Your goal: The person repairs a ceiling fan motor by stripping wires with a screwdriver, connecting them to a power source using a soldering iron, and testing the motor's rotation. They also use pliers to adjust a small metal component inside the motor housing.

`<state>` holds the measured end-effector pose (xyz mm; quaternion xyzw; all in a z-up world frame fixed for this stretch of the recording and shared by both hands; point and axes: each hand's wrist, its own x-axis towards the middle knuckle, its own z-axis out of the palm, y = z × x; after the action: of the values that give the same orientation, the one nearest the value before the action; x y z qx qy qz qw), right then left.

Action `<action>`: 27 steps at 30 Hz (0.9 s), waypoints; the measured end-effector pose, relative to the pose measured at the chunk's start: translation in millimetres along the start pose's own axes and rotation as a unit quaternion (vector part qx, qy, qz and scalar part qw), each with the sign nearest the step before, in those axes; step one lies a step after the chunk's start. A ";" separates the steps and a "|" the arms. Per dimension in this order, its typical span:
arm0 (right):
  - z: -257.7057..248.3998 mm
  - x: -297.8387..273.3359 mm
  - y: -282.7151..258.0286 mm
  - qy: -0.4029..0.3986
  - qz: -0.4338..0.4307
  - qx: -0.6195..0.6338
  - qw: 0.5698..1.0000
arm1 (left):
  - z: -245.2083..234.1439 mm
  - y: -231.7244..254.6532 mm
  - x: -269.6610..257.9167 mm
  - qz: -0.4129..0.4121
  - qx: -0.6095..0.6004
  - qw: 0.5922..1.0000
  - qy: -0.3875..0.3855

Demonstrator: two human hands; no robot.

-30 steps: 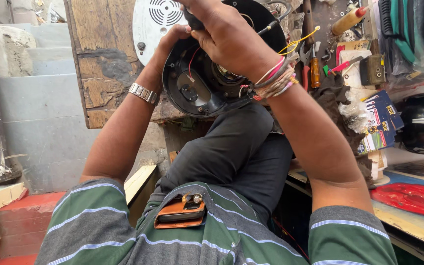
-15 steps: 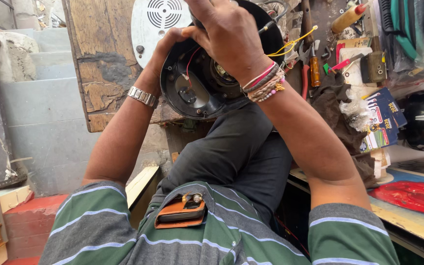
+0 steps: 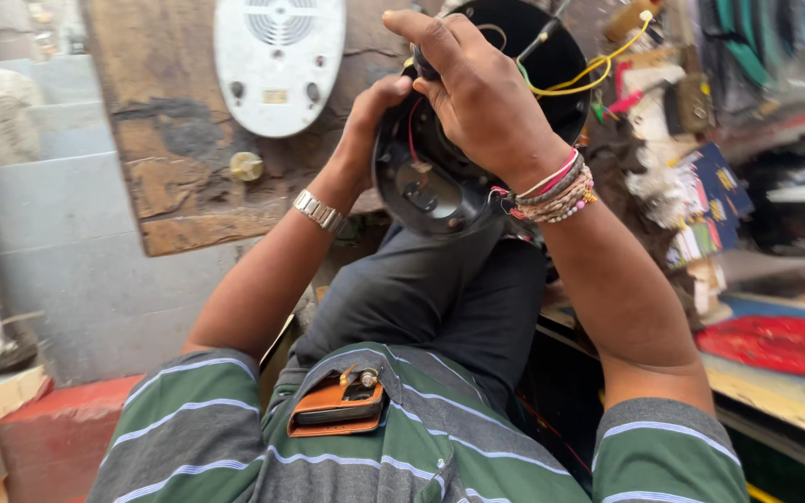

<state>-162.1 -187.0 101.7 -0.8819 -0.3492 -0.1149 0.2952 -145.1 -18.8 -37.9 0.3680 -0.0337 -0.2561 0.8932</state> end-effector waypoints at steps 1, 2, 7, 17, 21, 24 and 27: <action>-5.0 -7.3 1.1 0.016 -0.002 -0.007 1.000 | 3.1 -4.1 9.4 0.007 0.004 1.000 -0.022; -10.7 -14.6 2.6 0.031 -0.005 -0.013 0.999 | 7.3 -8.8 16.3 0.015 0.008 0.999 -0.045; -32.0 -36.6 11.3 0.080 0.011 0.072 0.994 | 5.6 7.8 15.8 0.244 0.251 0.937 -0.004; -19.4 -21.9 10.2 0.060 -0.026 0.009 0.998 | 35.4 36.0 14.1 0.291 0.521 0.798 -0.081; -15.2 -22.9 14.3 0.058 -0.030 0.003 0.998 | 30.9 32.3 14.9 0.303 0.553 0.774 -0.062; -13.6 -21.9 11.6 0.058 -0.015 -0.007 0.998 | 33.8 35.7 15.3 0.296 0.562 0.770 -0.056; -14.1 -22.0 12.0 0.061 -0.030 0.002 0.998 | 35.0 34.8 13.1 0.296 0.556 0.775 -0.058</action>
<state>-169.9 -214.6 98.7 -0.8616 -0.3574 -0.1769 0.3141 -127.4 -26.6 9.4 0.7566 -0.3293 0.0634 0.5614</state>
